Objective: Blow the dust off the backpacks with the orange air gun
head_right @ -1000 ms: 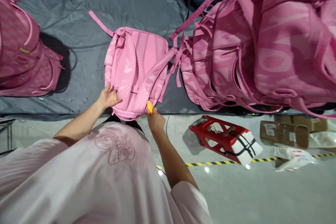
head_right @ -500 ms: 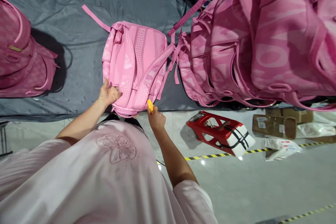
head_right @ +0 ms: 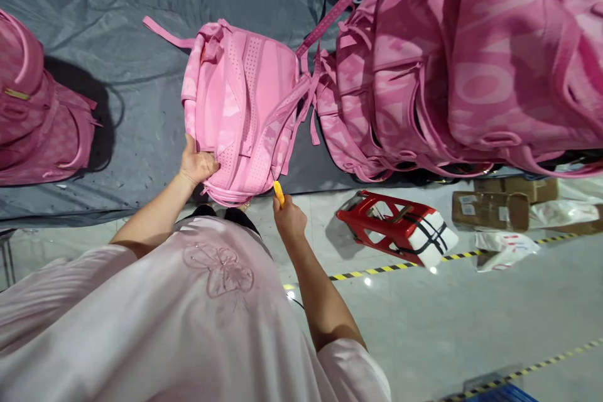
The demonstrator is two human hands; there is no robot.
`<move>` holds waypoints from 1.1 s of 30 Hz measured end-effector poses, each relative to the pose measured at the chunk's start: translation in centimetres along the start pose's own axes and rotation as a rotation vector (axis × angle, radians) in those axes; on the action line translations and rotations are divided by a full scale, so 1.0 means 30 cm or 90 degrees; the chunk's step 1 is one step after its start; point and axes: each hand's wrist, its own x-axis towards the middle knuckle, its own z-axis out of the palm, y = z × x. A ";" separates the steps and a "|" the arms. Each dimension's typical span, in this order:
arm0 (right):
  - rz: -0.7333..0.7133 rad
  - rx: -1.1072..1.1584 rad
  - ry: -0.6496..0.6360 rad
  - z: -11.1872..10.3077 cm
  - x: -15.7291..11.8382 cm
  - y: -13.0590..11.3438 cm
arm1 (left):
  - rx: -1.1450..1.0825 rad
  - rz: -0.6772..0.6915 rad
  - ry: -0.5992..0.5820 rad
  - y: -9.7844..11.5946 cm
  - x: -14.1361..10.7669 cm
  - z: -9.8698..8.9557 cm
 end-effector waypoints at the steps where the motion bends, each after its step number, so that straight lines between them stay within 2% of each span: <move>1: 0.001 0.008 0.002 0.001 -0.037 0.019 | 0.001 0.003 0.003 0.004 0.003 0.001; 5: -0.002 0.040 -0.030 0.027 -0.240 0.075 | 0.014 0.016 0.017 0.010 0.008 0.014; 8: -0.060 0.072 -0.116 0.048 -0.333 0.043 | 0.016 0.016 -0.007 0.002 0.017 0.037; 11: -0.081 0.044 -0.165 0.062 -0.314 -0.033 | 0.017 0.016 -0.036 0.002 0.020 0.065; 13: -0.046 0.007 -0.151 0.068 -0.278 -0.068 | 0.035 0.013 -0.038 0.013 -0.002 0.075; 15: -0.011 -0.011 -0.141 0.074 -0.258 -0.077 | 0.118 -0.013 -0.007 0.024 -0.056 0.074; 17: 0.004 -0.002 -0.150 0.081 -0.258 -0.069 | 0.290 0.023 0.093 0.016 -0.133 0.066; 19: -0.008 0.025 -0.161 0.086 -0.266 -0.059 | 0.504 0.184 0.187 -0.024 -0.203 0.062; 20: -0.020 0.040 -0.164 0.088 -0.269 -0.056 | 0.620 0.285 0.185 -0.056 -0.222 0.064; 21: -0.028 0.051 -0.163 0.090 -0.270 -0.054 | 0.745 0.374 0.141 -0.093 -0.228 0.069; 22: -0.029 0.059 -0.161 0.091 -0.267 -0.052 | 0.879 0.429 0.062 -0.134 -0.219 0.077; 23: -0.021 0.062 -0.159 0.093 -0.262 -0.051 | 1.019 0.444 -0.031 -0.174 -0.195 0.085; 25: 0.004 0.068 -0.164 0.100 -0.249 -0.048 | 1.267 0.417 -0.157 -0.243 -0.123 0.098; 27: 0.007 0.094 -0.177 0.110 -0.239 -0.039 | 1.402 0.389 -0.173 -0.284 -0.045 0.104; 30: -0.022 0.167 -0.175 0.127 -0.242 -0.018 | 1.372 0.392 -0.145 -0.277 0.022 0.110; 33: -0.060 0.234 -0.102 0.134 -0.262 -0.002 | 1.183 0.416 -0.067 -0.209 0.018 0.159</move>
